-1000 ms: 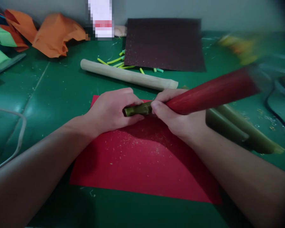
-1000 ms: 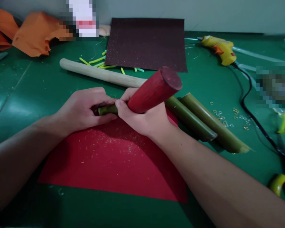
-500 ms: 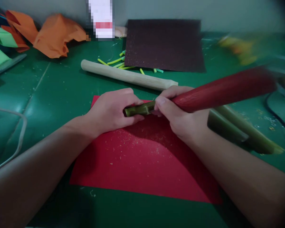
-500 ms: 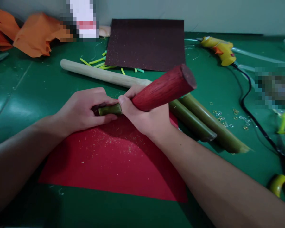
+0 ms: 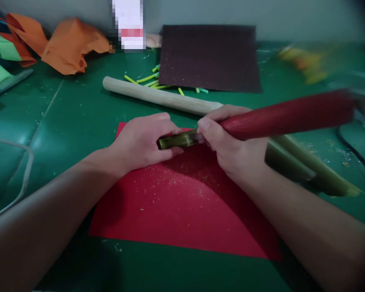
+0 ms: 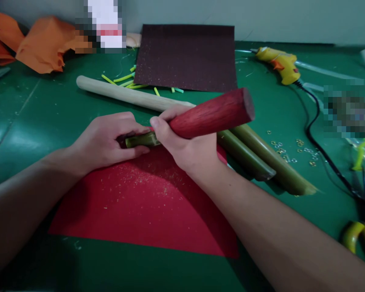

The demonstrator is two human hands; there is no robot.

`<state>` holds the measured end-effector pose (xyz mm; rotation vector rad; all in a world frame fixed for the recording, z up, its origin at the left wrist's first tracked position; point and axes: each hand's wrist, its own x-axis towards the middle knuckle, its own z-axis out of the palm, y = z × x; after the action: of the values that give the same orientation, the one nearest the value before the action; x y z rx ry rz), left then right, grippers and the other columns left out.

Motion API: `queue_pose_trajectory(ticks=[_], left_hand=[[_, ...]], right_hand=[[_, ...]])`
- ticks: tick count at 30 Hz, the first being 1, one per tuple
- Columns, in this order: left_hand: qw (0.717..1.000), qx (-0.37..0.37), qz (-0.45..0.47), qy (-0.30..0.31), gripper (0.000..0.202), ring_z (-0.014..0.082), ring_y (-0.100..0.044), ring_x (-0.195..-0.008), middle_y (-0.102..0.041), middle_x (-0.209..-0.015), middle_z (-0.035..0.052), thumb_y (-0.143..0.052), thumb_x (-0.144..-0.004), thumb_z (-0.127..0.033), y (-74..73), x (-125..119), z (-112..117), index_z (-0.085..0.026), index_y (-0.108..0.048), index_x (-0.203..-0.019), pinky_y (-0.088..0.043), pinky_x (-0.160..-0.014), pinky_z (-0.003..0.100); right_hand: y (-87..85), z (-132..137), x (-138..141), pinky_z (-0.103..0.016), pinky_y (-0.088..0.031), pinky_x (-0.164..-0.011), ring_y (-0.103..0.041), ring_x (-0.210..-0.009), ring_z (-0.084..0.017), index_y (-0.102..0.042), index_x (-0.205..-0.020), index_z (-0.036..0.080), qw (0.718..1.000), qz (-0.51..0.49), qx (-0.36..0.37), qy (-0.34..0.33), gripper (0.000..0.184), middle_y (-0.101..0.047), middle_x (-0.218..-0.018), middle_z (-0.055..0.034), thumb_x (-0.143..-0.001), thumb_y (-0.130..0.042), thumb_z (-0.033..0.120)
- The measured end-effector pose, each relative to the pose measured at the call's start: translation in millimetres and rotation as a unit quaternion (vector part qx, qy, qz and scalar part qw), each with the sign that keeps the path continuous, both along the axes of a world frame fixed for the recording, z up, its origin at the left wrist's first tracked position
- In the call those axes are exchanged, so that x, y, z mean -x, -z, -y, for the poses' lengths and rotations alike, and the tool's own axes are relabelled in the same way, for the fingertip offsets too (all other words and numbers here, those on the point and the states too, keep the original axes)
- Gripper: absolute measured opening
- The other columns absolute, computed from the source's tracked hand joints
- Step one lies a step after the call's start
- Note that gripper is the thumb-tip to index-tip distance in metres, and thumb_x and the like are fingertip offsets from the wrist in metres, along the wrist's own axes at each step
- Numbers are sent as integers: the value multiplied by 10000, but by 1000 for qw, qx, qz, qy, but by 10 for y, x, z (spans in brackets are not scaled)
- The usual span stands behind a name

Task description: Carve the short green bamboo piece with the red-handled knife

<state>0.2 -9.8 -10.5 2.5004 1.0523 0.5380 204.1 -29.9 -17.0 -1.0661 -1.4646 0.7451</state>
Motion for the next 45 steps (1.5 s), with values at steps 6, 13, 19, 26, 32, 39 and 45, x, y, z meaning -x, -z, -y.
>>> queue_pose_trajectory(ticks=[6, 13, 19, 26, 32, 39, 45], left_hand=[[1000, -2, -9, 1, 208, 154, -551, -724, -604, -823, 19, -709, -900, -381, 8, -1, -4, -192, -761, -972, -365, -637, 292], [1000, -13, -6, 0, 221, 143, -520, -695, -559, -775, 5, -695, -909, -402, 7, -4, -8, -191, -754, -940, -333, -600, 287], [1000, -9, -12, -11, 217, 138, -531, -697, -562, -783, 4, -709, -907, -406, 9, -9, 2, -193, -753, -917, -344, -610, 288], [1000, -15, -1, 1, 206, 151, -559, -732, -587, -808, 9, -699, -908, -389, 15, 5, -8, -195, -752, -953, -371, -633, 290], [1000, -10, -6, 1, 214, 147, -563, -727, -589, -813, 6, -721, -893, -377, 13, 6, -12, -200, -765, -1005, -381, -638, 284], [1000, -20, 0, -1, 210, 144, -544, -711, -569, -785, 5, -718, -898, -390, 35, 10, -9, -181, -740, -904, -356, -617, 290], [1000, -21, -5, -1, 213, 143, -535, -695, -570, -781, 5, -703, -911, -398, 27, 1, -6, -188, -736, -909, -356, -610, 295]], right_hand=[[-13, -23, -31, -330, -498, -614, -595, -598, -157, -617, -597, 251, 997, 50, -5, -56, 237, -605, -581, 13, -818, -684, 195], [-41, -16, -34, -304, -468, -605, -539, -566, -121, -592, -597, 233, 993, 83, -19, -88, 241, -580, -583, 33, -820, -664, 178], [-3, -16, -30, -285, -441, -516, -525, -523, -117, -592, -623, 251, 990, 82, -45, -102, 233, -583, -574, 48, -825, -672, 166], [16, 8, 3, -328, -534, -653, -622, -632, -152, -653, -663, 254, 999, 6, -29, -35, 199, -634, -633, 29, -841, -741, 252], [-5, -16, -9, -350, -525, -701, -622, -645, -166, -662, -622, 243, 999, 7, -8, -42, 211, -616, -586, 16, -827, -708, 260], [-45, -17, -43, -302, -450, -579, -520, -543, -121, -578, -579, 232, 992, 92, -10, -89, 271, -563, -559, 31, -834, -666, 201], [-31, -21, -48, -291, -443, -525, -489, -502, -112, -572, -608, 249, 989, 98, -17, -106, 261, -568, -564, 40, -839, -682, 200]])
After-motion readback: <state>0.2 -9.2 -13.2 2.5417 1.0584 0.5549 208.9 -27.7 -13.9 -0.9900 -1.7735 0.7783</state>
